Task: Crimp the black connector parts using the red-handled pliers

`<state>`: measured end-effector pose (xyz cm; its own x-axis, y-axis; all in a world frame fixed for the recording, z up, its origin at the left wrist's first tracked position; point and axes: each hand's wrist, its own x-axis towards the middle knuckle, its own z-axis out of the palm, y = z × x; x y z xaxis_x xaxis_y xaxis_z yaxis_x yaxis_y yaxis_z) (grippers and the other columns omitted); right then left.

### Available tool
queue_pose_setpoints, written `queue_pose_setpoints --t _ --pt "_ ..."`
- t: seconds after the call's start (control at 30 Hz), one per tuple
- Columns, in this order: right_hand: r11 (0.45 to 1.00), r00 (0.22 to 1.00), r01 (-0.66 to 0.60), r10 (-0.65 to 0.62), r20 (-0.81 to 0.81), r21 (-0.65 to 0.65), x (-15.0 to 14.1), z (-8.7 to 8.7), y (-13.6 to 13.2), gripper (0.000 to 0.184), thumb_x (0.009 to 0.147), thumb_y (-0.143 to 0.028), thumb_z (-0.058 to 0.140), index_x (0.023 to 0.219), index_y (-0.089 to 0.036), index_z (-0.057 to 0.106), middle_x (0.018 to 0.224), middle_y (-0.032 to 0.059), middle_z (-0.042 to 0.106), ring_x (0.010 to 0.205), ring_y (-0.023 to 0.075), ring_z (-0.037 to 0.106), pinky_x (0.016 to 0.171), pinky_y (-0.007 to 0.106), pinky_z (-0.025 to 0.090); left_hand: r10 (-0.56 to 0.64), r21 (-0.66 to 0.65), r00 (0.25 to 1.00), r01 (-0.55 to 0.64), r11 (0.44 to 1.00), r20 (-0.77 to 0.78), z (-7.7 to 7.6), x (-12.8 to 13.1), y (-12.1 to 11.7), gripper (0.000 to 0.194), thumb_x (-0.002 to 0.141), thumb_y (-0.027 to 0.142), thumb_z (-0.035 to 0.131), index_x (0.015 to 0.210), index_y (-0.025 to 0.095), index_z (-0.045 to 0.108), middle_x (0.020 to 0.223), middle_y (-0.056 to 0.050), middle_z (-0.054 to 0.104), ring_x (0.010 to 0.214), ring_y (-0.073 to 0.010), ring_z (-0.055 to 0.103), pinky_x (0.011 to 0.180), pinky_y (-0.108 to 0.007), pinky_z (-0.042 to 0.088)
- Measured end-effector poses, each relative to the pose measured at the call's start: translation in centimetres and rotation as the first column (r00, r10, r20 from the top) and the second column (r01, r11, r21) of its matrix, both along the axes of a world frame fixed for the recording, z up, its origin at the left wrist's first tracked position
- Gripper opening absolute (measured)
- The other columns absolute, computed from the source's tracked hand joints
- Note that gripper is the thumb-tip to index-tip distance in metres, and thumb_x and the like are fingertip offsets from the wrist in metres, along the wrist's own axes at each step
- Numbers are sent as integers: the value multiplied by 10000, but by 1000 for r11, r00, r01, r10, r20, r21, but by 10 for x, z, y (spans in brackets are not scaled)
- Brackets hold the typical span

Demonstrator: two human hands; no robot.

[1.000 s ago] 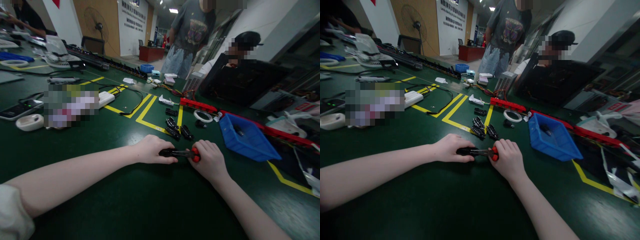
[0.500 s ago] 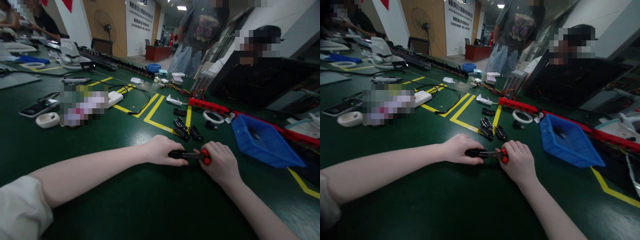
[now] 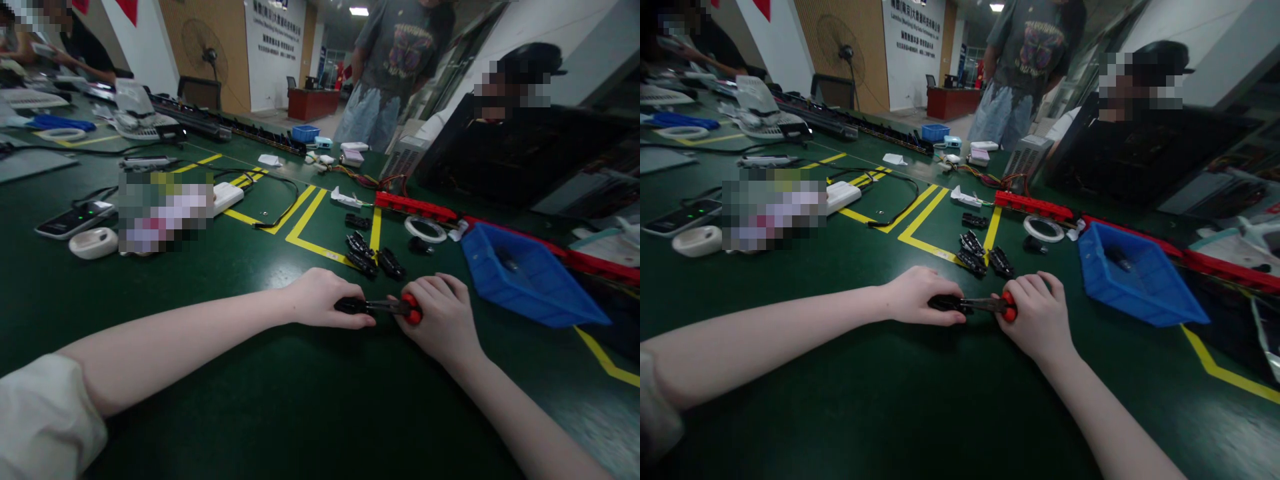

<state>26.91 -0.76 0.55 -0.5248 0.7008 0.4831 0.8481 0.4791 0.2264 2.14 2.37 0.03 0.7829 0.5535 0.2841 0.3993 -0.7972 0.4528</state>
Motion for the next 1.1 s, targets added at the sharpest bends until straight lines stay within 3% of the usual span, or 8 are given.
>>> queue_pose_setpoints --t 0.27,0.57,0.87,1.1 --pt "1000 1000 -2 2 -18 7 0 1 -2 154 847 -282 563 720 -195 561 731 46 631 800 222 592 987 446 347 -36 8 999 36 999 -29 3 -1 -1 447 947 564 459 872 189 691 617 17 609 538 -118 517 543 -251 298" --pt "999 999 16 -18 -38 -39 -1 -1 -2 113 824 -275 571 743 -200 549 738 37 611 768 213 569 975 439 342 -54 -7 998 53 999 -39 5 -1 -1 429 934 563 487 937 183 685 690 3 645 592 -131 544 556 -241 300" --pt "995 995 5 -15 -96 -103 2 -6 0 92 847 -277 560 825 -187 554 902 75 622 822 217 560 782 350 407 -73 22 997 73 997 -31 2 0 -1 428 914 576 516 996 191 683 795 -13 700 652 -145 615 574 -251 346" --pt "989 998 4 -15 -68 -149 1 -3 -2 66 813 -245 575 785 -189 556 812 61 589 742 200 517 670 322 380 -74 41 997 75 996 -24 2 -1 -3 411 918 553 527 1061 198 674 896 -20 728 694 -156 637 595 -256 351"
